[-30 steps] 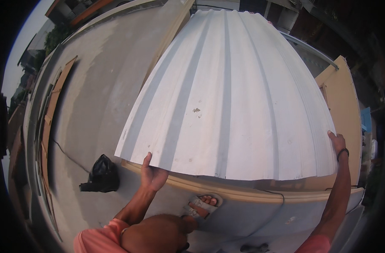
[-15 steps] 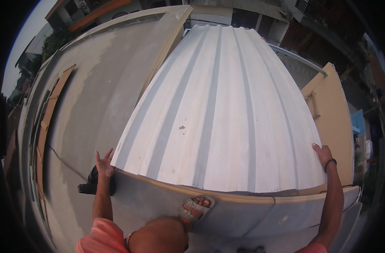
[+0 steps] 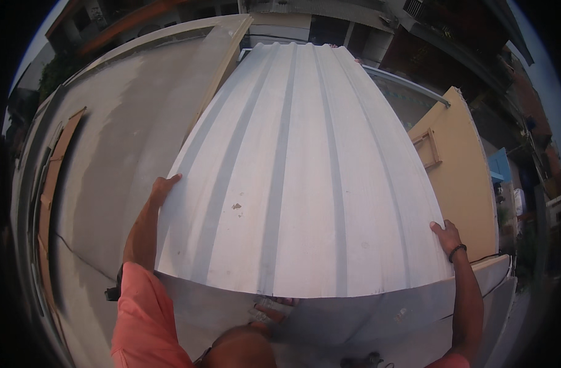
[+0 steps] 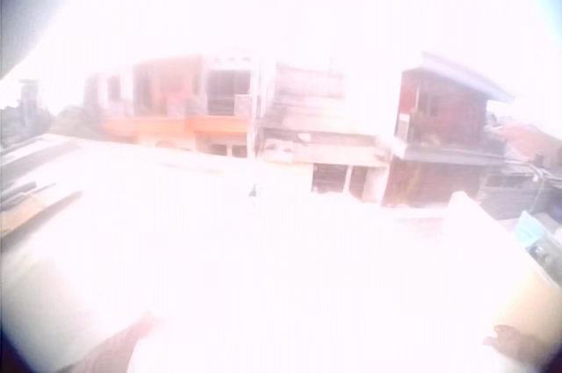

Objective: The person positions a white corrugated roofing sheet onto a wooden frame on a rooftop. They use a marker to trace the frame's edge onto the sheet and then use a power tool to cut the sheet along the marked line.

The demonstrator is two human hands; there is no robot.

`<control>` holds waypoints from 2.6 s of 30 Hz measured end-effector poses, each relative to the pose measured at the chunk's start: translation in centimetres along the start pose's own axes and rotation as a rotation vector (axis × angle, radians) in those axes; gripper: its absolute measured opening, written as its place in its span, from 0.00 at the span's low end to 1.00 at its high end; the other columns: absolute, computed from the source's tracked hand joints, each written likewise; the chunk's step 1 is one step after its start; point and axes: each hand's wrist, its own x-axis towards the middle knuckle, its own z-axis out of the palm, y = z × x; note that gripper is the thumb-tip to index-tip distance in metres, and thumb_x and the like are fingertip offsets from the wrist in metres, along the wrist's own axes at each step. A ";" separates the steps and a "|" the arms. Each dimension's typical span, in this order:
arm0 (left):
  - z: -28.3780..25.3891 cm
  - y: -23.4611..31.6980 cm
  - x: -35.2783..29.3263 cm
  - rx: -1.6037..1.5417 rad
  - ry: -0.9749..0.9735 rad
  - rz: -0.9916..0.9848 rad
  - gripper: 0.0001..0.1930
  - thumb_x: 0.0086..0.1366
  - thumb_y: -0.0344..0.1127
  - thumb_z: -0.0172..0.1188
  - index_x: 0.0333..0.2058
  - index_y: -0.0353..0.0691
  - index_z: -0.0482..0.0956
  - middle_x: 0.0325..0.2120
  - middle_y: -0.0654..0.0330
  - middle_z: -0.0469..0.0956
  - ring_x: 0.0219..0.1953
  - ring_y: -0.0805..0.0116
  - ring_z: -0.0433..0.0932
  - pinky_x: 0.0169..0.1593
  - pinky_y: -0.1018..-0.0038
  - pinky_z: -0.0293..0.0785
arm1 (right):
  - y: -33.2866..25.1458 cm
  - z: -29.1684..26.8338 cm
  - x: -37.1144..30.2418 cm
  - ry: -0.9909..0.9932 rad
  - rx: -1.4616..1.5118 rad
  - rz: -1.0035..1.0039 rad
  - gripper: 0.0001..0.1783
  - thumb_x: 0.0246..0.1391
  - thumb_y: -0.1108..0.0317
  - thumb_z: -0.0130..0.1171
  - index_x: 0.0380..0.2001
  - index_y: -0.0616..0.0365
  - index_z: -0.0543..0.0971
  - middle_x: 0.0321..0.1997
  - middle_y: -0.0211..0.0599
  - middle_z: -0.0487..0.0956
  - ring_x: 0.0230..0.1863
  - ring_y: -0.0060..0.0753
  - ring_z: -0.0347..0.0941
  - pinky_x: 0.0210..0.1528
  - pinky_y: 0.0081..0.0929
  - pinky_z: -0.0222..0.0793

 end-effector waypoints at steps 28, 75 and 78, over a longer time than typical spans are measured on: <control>-17.0 16.9 -27.0 0.064 0.063 -0.080 0.25 0.51 0.40 0.72 0.35 0.19 0.78 0.27 0.45 0.81 0.25 0.55 0.81 0.31 0.63 0.76 | -1.6 -20.6 -7.3 0.081 -0.115 0.185 0.38 0.35 0.42 0.68 0.30 0.75 0.77 0.32 0.60 0.80 0.36 0.50 0.78 0.40 0.39 0.72; -38.8 0.9 -67.6 0.391 -0.026 -0.067 0.29 0.43 0.42 0.76 0.38 0.23 0.79 0.33 0.45 0.81 0.35 0.53 0.81 0.40 0.62 0.77 | 14.3 -42.5 -60.6 0.088 -0.082 0.272 0.34 0.35 0.49 0.71 0.29 0.76 0.76 0.34 0.62 0.78 0.39 0.56 0.76 0.43 0.43 0.69; -40.8 1.9 -70.5 0.364 0.013 -0.028 0.28 0.44 0.41 0.76 0.37 0.23 0.79 0.33 0.45 0.81 0.35 0.53 0.81 0.40 0.62 0.77 | 12.8 -43.0 -62.5 0.003 -0.048 0.321 0.33 0.36 0.50 0.71 0.29 0.76 0.77 0.35 0.63 0.78 0.39 0.55 0.76 0.43 0.42 0.69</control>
